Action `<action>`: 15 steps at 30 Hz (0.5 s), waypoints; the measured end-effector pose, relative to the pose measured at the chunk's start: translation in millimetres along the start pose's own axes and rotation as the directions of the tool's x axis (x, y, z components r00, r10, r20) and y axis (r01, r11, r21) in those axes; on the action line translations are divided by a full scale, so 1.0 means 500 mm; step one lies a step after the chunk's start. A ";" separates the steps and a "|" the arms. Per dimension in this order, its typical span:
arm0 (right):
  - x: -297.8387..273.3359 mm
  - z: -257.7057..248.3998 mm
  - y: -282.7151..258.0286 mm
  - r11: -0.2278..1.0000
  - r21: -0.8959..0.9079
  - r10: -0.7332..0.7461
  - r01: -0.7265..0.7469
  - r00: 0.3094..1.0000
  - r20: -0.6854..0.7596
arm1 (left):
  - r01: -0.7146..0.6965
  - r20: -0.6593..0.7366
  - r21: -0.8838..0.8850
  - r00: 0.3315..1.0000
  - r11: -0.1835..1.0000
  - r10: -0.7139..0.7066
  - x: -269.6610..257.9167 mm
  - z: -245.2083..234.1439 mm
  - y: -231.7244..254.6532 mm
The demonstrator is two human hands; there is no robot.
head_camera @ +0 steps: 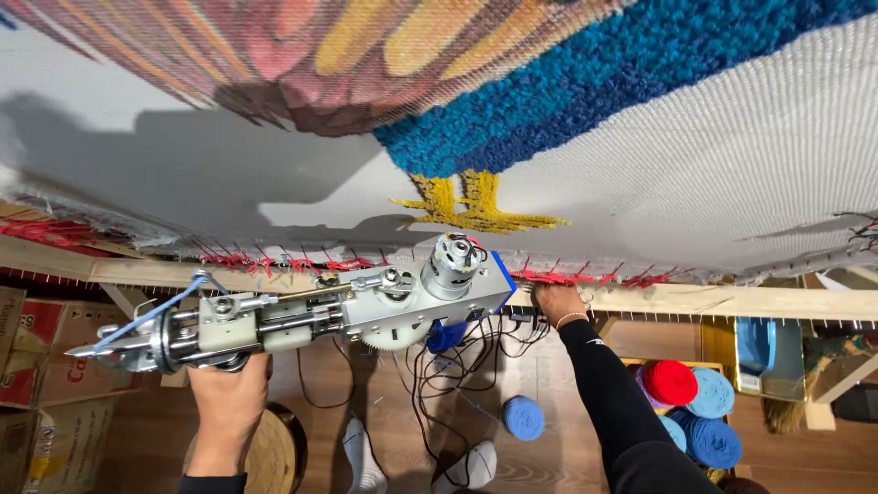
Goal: The person uses an electric tufting gun to punch blue yarn into a stretched canvas, filling in the tail feathers of a rooster design on a wooden tufting frame. They guide the gun along the fabric, occasionally steady the canvas with the other hand, trim loose yarn, and reach toward a basket of yarn cones.
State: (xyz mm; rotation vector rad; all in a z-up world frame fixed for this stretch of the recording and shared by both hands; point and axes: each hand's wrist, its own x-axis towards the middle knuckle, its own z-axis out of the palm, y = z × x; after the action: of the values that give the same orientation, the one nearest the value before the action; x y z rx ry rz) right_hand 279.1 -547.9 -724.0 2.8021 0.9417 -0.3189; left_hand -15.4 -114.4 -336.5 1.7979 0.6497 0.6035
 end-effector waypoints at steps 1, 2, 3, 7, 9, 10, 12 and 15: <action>0.003 0.005 0.005 1.000 -0.007 -0.001 0.001 1.000 -0.006 | -0.004 -0.005 -0.006 1.000 1.000 0.004 0.004 -0.001 0.003; 0.006 0.010 0.002 0.998 0.066 0.010 -0.009 1.000 -0.015 | -0.023 0.002 -0.065 1.000 0.998 0.023 0.007 -0.007 0.007; 0.009 0.014 0.000 0.990 0.138 0.021 -0.017 1.000 -0.024 | -0.041 0.008 -0.124 0.999 0.991 0.042 0.010 -0.014 0.013; -0.030 -0.044 -0.035 0.957 0.281 0.085 -0.075 0.996 -0.025 | 0.016 -0.008 -0.281 1.000 0.960 -0.019 0.017 -0.025 0.058; -0.083 -0.199 -0.083 0.834 0.521 -0.150 0.184 0.983 -0.107 | 0.098 0.019 -0.321 0.995 0.942 -0.097 0.020 -0.049 0.097; -0.122 -0.313 -0.101 0.840 0.506 -0.156 0.195 0.981 -0.119 | 0.085 0.006 -0.334 0.996 0.939 -0.088 0.022 -0.058 0.107; -0.210 -0.542 -0.145 0.734 0.649 -0.195 0.200 0.978 -0.080 | -0.068 0.056 -0.373 0.994 0.925 0.096 0.028 -0.078 0.132; -0.272 -0.775 -0.149 0.405 0.913 -0.208 0.043 0.977 0.046 | 0.012 0.026 -0.307 1.000 0.951 -0.004 0.051 -0.095 0.181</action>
State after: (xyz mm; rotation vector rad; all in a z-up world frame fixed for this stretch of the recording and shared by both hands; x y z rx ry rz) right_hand 185.0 -480.1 -323.1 3.5255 1.1943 -1.4932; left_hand -16.6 -89.2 -234.2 1.5077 0.5144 0.6384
